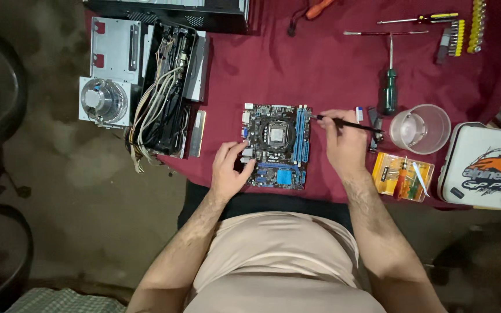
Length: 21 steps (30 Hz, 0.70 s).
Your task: The person uses a small brush to clean dust and debris from a computer motherboard placed on a red cloth. They systematically brush various components and ports, then lift and rotate the board to clean the edges and underside.
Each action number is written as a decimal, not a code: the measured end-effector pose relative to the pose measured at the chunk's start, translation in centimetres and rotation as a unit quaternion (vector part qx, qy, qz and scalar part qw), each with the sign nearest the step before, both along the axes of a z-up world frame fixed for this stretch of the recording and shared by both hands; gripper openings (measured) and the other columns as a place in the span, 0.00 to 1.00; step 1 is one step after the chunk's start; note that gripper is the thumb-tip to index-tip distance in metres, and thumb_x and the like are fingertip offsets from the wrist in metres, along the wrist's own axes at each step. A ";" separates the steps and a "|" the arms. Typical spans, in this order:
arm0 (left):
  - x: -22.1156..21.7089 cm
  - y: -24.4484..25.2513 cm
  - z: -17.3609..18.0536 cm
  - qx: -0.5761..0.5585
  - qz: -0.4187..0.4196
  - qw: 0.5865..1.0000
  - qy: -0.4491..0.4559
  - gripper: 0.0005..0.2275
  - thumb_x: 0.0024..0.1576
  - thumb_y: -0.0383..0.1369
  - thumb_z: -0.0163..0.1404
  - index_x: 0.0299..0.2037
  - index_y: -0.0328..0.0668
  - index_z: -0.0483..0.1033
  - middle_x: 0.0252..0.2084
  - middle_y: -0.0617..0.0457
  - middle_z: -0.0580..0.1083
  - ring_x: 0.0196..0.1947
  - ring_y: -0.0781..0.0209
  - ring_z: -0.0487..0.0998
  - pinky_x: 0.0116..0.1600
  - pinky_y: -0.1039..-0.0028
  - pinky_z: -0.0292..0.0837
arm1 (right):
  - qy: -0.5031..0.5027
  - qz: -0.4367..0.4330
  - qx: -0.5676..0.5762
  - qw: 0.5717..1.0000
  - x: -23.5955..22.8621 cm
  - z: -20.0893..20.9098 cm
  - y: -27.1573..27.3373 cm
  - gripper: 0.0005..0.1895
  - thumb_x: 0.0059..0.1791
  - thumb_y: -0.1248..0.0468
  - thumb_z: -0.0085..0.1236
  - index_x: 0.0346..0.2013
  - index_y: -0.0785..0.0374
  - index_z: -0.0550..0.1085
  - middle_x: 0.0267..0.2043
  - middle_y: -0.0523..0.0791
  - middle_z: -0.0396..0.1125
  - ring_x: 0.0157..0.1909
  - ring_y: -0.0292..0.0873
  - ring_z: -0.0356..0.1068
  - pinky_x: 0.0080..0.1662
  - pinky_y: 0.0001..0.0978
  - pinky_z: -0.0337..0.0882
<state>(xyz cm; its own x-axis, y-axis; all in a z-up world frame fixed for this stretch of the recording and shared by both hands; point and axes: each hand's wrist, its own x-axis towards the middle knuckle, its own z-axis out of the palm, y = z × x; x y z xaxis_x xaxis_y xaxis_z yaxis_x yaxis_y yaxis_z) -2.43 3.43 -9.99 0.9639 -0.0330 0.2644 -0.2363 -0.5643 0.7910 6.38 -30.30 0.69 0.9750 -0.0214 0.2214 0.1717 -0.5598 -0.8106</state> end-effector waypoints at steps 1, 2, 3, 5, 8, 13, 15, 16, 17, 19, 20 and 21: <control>0.0 0.0 -0.1 0.000 0.000 1.000 0.000 0.24 0.62 0.37 0.75 0.69 0.50 0.87 0.57 0.48 0.80 0.65 0.37 0.86 0.69 0.46 0.83 | 0.000 0.000 0.000 1.000 0.1 -0.1 0.0 0.02 0.69 0.74 0.63 0.53 0.71 0.78 0.51 0.55 0.84 0.49 0.56 0.90 0.51 0.45 0.88; 0.0 -0.1 -0.2 0.003 0.001 1.000 0.003 0.24 0.62 0.37 0.75 0.69 0.51 0.87 0.56 0.49 0.79 0.64 0.38 0.86 0.69 0.47 0.83 | 0.003 0.001 -0.018 1.000 0.1 -0.2 0.1 0.03 0.69 0.72 0.64 0.52 0.68 0.78 0.50 0.53 0.85 0.49 0.55 0.90 0.52 0.47 0.88; 0.0 0.0 -0.3 0.007 0.002 1.000 0.005 0.24 0.62 0.37 0.75 0.69 0.51 0.87 0.56 0.49 0.79 0.64 0.39 0.86 0.70 0.47 0.82 | 0.005 0.001 -0.035 0.999 0.2 -0.3 0.1 0.04 0.69 0.71 0.65 0.51 0.66 0.79 0.49 0.50 0.85 0.50 0.54 0.90 0.53 0.48 0.87; 0.0 -0.1 0.6 0.004 0.000 1.000 0.004 0.23 0.63 0.36 0.74 0.69 0.50 0.87 0.55 0.48 0.79 0.62 0.37 0.86 0.68 0.45 0.82 | 0.026 0.002 -0.058 0.998 -0.1 -0.4 0.1 0.04 0.69 0.67 0.67 0.52 0.65 0.79 0.49 0.52 0.85 0.51 0.59 0.88 0.54 0.53 0.86; 0.2 -0.2 0.9 0.003 -0.001 1.000 -0.001 0.22 0.64 0.34 0.73 0.69 0.49 0.87 0.54 0.47 0.79 0.61 0.35 0.87 0.66 0.45 0.82 | 0.044 0.002 -0.077 0.996 -0.2 0.0 -0.1 0.04 0.69 0.65 0.67 0.53 0.61 0.80 0.46 0.50 0.85 0.51 0.60 0.88 0.55 0.55 0.85; 0.2 -0.3 1.3 0.012 -0.001 1.000 -0.003 0.23 0.63 0.36 0.74 0.69 0.50 0.87 0.54 0.47 0.78 0.60 0.36 0.87 0.65 0.45 0.82 | 0.012 0.003 -0.087 0.996 0.0 -0.2 0.1 0.05 0.70 0.65 0.67 0.51 0.58 0.80 0.43 0.43 0.87 0.48 0.50 0.89 0.55 0.46 0.86; 0.1 -0.3 1.4 0.009 -0.003 1.000 -0.002 0.23 0.63 0.36 0.75 0.69 0.51 0.87 0.54 0.47 0.78 0.60 0.36 0.86 0.65 0.45 0.82 | 0.075 0.008 -0.123 0.990 -0.2 -1.6 -0.3 0.06 0.70 0.59 0.67 0.52 0.55 0.80 0.37 0.40 0.86 0.46 0.50 0.88 0.54 0.48 0.85; 0.1 -0.3 1.4 0.009 -0.002 1.000 -0.001 0.23 0.63 0.36 0.75 0.69 0.51 0.87 0.54 0.47 0.78 0.60 0.36 0.86 0.65 0.45 0.82 | 0.075 0.009 -0.123 0.990 -0.3 -1.3 -0.2 0.06 0.70 0.59 0.67 0.52 0.55 0.80 0.37 0.40 0.86 0.46 0.50 0.88 0.54 0.48 0.85; 0.1 -0.2 1.4 0.011 -0.004 1.000 -0.002 0.23 0.63 0.37 0.74 0.69 0.50 0.87 0.54 0.46 0.78 0.59 0.35 0.86 0.65 0.45 0.82 | 0.065 0.010 -0.124 0.990 -0.4 -1.0 -0.1 0.06 0.70 0.60 0.67 0.52 0.55 0.80 0.38 0.41 0.86 0.46 0.51 0.88 0.54 0.48 0.85; 0.2 -0.2 1.4 0.012 -0.006 1.000 -0.001 0.22 0.64 0.37 0.74 0.69 0.50 0.87 0.53 0.45 0.78 0.59 0.35 0.86 0.64 0.45 0.82 | 0.055 0.011 -0.125 0.991 -0.5 -0.6 0.0 0.06 0.70 0.60 0.67 0.52 0.55 0.80 0.38 0.42 0.86 0.46 0.52 0.88 0.54 0.48 0.85; 0.1 -0.2 1.4 0.015 -0.005 1.000 -0.003 0.22 0.65 0.38 0.73 0.69 0.50 0.87 0.53 0.46 0.78 0.59 0.36 0.86 0.64 0.46 0.82 | 0.058 0.010 -0.125 0.990 -0.7 -0.5 0.2 0.06 0.69 0.61 0.68 0.52 0.57 0.80 0.40 0.46 0.86 0.48 0.56 0.88 0.53 0.50 0.86; 0.1 -0.2 1.3 0.017 -0.004 1.000 -0.005 0.21 0.66 0.39 0.73 0.69 0.50 0.86 0.53 0.47 0.78 0.59 0.37 0.86 0.64 0.47 0.82 | 0.061 0.008 -0.125 0.990 -0.8 -0.4 0.3 0.07 0.68 0.61 0.70 0.52 0.60 0.80 0.43 0.49 0.86 0.49 0.60 0.87 0.52 0.52 0.87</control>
<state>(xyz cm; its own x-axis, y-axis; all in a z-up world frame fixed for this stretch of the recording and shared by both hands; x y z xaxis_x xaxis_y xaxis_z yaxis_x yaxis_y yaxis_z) -2.29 3.19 -8.64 0.9610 -0.0498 0.2719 -0.2481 -0.5891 0.7690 5.57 -29.99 0.27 0.9946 0.0355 0.0977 0.0916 -0.7438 -0.6621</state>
